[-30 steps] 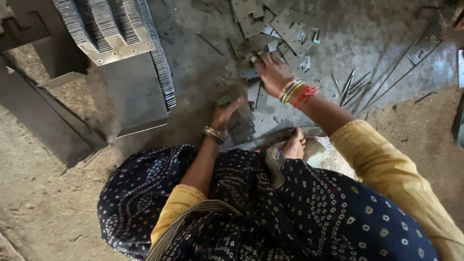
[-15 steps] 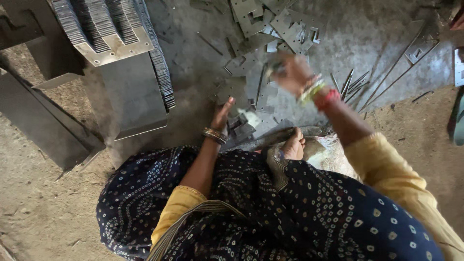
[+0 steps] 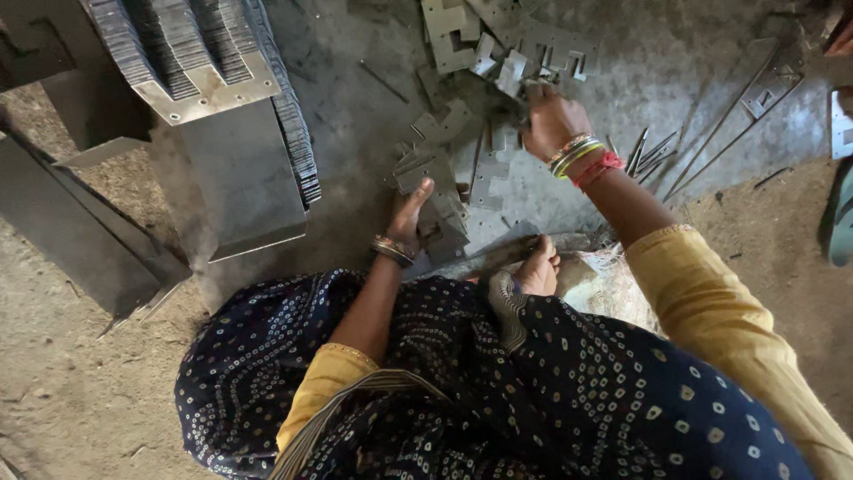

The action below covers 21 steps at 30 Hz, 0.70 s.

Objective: The person sits on the floor and sorts small metal parts by picking them up from a pile and placing them into a metal tray. The person handles the parts one at a time, organizing them into neat stacks within the tray.

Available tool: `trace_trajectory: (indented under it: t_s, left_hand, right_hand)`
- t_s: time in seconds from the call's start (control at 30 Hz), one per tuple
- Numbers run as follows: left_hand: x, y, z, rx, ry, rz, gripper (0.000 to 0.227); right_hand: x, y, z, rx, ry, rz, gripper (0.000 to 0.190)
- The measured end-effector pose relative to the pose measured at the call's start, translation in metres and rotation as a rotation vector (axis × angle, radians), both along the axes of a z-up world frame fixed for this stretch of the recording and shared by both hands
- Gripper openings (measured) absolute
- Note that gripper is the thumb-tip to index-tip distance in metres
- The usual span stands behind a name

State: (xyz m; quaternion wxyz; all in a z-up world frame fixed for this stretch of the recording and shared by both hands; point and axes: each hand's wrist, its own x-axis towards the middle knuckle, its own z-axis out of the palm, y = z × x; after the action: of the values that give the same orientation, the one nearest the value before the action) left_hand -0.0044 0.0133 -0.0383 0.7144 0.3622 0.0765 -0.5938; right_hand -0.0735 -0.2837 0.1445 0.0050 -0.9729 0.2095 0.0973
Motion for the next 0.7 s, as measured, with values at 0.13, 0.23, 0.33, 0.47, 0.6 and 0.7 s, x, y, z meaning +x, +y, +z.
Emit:
trace_trajectory:
  t_s: [0.13, 0.23, 0.33, 0.47, 0.6, 0.7]
  left_hand:
    - [-0.007, -0.004, -0.037, -0.078, -0.300, 0.023, 0.055]
    - [-0.007, -0.006, -0.050, -0.130, -0.519, 0.056, 0.049]
    - [-0.008, -0.004, -0.045, -0.398, -0.568, 0.021, 0.043]
    - [-0.011, -0.006, -0.028, -0.007, -0.360, 0.010, 0.037]
    - [-0.012, 0.001, -0.030, 0.151, -0.311, -0.152, 0.035]
    - [-0.007, 0.003, -0.036, -0.008, -0.542, -0.180, 0.038]
  right_hand:
    - [-0.003, 0.016, 0.025, 0.113, -0.009, -0.215, 0.034]
    - [-0.006, 0.034, 0.040, 0.499, -0.074, -0.211, 0.038]
    - [-0.002, 0.042, 0.039, 0.752, -0.086, -0.224, 0.045]
    - [0.026, 0.016, 0.016, 0.166, -0.104, -0.132, 0.047]
    - [0.047, -0.008, -0.018, -0.077, -0.228, 0.184, 0.060]
    - [0.050, -0.010, -0.026, -0.206, -0.093, 0.220, 0.048]
